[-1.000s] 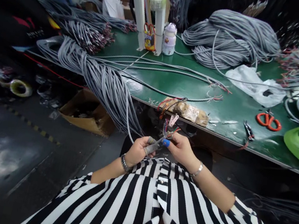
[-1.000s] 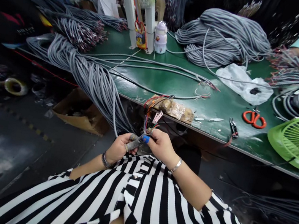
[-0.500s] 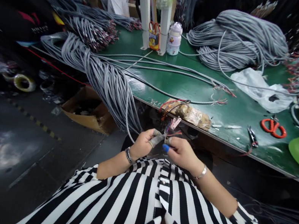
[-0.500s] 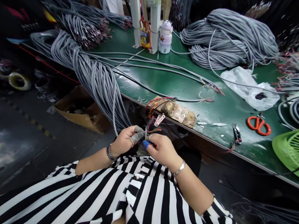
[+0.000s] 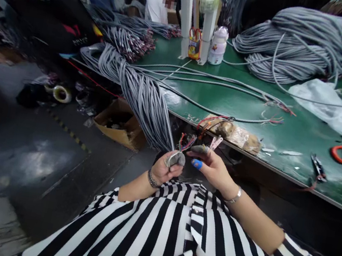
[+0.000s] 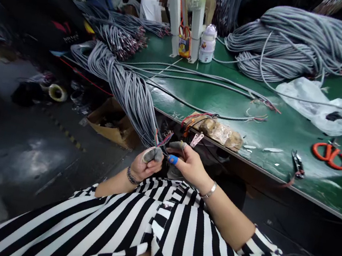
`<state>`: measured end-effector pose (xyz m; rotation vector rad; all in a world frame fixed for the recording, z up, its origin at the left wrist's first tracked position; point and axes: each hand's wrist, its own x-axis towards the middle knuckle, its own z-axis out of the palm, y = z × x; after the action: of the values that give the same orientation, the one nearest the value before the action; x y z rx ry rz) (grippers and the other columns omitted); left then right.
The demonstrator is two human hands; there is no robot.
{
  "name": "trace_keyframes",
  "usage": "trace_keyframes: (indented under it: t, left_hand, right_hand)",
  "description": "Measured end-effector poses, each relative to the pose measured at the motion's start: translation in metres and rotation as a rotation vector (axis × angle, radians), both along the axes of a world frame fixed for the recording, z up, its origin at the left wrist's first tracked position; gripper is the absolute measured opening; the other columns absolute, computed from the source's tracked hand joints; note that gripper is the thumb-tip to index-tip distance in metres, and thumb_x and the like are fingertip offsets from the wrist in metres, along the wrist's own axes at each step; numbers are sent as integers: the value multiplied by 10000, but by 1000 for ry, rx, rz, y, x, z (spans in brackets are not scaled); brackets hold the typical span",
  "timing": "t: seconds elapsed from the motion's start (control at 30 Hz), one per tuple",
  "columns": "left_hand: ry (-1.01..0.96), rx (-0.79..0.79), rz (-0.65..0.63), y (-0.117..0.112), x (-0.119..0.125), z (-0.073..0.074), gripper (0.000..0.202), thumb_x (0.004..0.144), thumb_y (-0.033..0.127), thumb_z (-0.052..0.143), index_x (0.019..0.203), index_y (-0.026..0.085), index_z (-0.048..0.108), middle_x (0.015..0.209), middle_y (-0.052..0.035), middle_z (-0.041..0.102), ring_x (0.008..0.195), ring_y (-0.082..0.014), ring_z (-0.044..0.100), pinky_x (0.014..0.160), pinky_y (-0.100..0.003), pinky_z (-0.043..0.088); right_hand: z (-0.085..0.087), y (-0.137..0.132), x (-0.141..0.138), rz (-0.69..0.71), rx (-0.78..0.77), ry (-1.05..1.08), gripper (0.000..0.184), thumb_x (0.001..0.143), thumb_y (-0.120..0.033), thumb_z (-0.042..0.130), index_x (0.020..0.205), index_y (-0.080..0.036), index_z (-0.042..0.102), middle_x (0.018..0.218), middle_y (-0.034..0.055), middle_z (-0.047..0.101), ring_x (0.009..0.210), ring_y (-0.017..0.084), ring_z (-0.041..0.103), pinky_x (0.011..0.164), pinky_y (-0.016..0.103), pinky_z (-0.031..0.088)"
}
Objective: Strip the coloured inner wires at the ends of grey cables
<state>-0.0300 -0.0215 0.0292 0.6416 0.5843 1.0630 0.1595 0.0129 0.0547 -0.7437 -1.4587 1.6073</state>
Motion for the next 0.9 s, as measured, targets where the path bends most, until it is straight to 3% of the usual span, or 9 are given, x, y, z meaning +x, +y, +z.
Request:
trace_keyframes:
  t: [0.1, 0.17, 0.3, 0.43, 0.53, 0.63, 0.73, 0.83, 0.9]
  left_hand:
    - [-57, -59, -98, -6, -2, -4, 401, 900, 437, 555, 663, 115, 587, 384, 78, 313, 270, -42, 263, 341, -181, 218]
    - [-65, -63, -114, -6, -3, -6, 381, 882, 414, 586, 654, 109, 592, 380, 72, 330, 272, -43, 270, 337, -182, 218]
    - [-85, -53, -137, -5, -3, -5, 383, 846, 415, 630, 623, 106, 593, 374, 74, 317, 271, -38, 267, 334, -176, 227]
    - [-120, -58, -164, -4, -2, -3, 364, 839, 403, 631, 624, 111, 596, 379, 80, 304, 270, -32, 258, 341, -167, 238]
    - [-148, -54, -185, -3, 1, -4, 361, 842, 392, 626, 616, 114, 580, 389, 79, 305, 268, -25, 256, 331, -159, 213]
    - [-139, -34, -225, -2, 1, -9, 387, 822, 433, 647, 608, 119, 573, 376, 78, 314, 256, -26, 253, 312, -165, 194]
    - [-35, 5, -236, 0, -2, -15, 393, 748, 484, 720, 676, 118, 598, 390, 70, 387, 252, -24, 246, 289, -168, 168]
    - [181, 65, -234, 1, -11, -14, 448, 685, 519, 784, 721, 110, 604, 412, 66, 436, 267, -14, 258, 290, -161, 147]
    - [341, 108, -315, 1, -16, -11, 476, 688, 538, 786, 683, 101, 598, 415, 58, 445, 285, -12, 288, 300, -158, 153]
  right_hand:
    - [6, -1, -21, 92, -146, 206, 591, 665, -323, 849, 1190, -265, 583, 1212, 70, 679, 1105, 215, 653, 869, 316, 546]
    - [9, -2, -31, 118, -218, 287, 632, 659, -295, 855, 1226, -286, 577, 1167, 49, 706, 1027, 193, 681, 861, 314, 551]
    - [7, -4, -38, 26, -259, 330, 456, 641, -248, 861, 1059, -244, 682, 903, -2, 748, 824, 143, 696, 832, 288, 550]
    - [2, -7, -39, -90, -305, 324, 355, 592, -240, 884, 905, -206, 720, 796, -13, 735, 708, 112, 668, 750, 250, 542]
    - [2, -9, -38, -73, -421, 351, 355, 566, -252, 892, 868, -199, 713, 743, -14, 716, 637, 97, 634, 637, 216, 519]
    - [4, -10, -38, -13, -572, 366, 326, 568, -234, 872, 841, -196, 697, 562, -61, 599, 426, 35, 444, 413, 148, 347]
    - [5, -11, -39, 15, -671, 358, 284, 554, -199, 846, 777, -172, 672, 464, -97, 461, 362, -3, 220, 350, 140, 136]
    - [6, -12, -40, -31, -709, 342, 295, 524, -164, 825, 765, -154, 655, 554, -53, 567, 388, -5, 226, 360, 152, 102]
    - [6, -13, -41, -86, -729, 333, 316, 523, -148, 804, 801, -155, 654, 598, -34, 611, 394, -2, 219, 362, 163, 86]
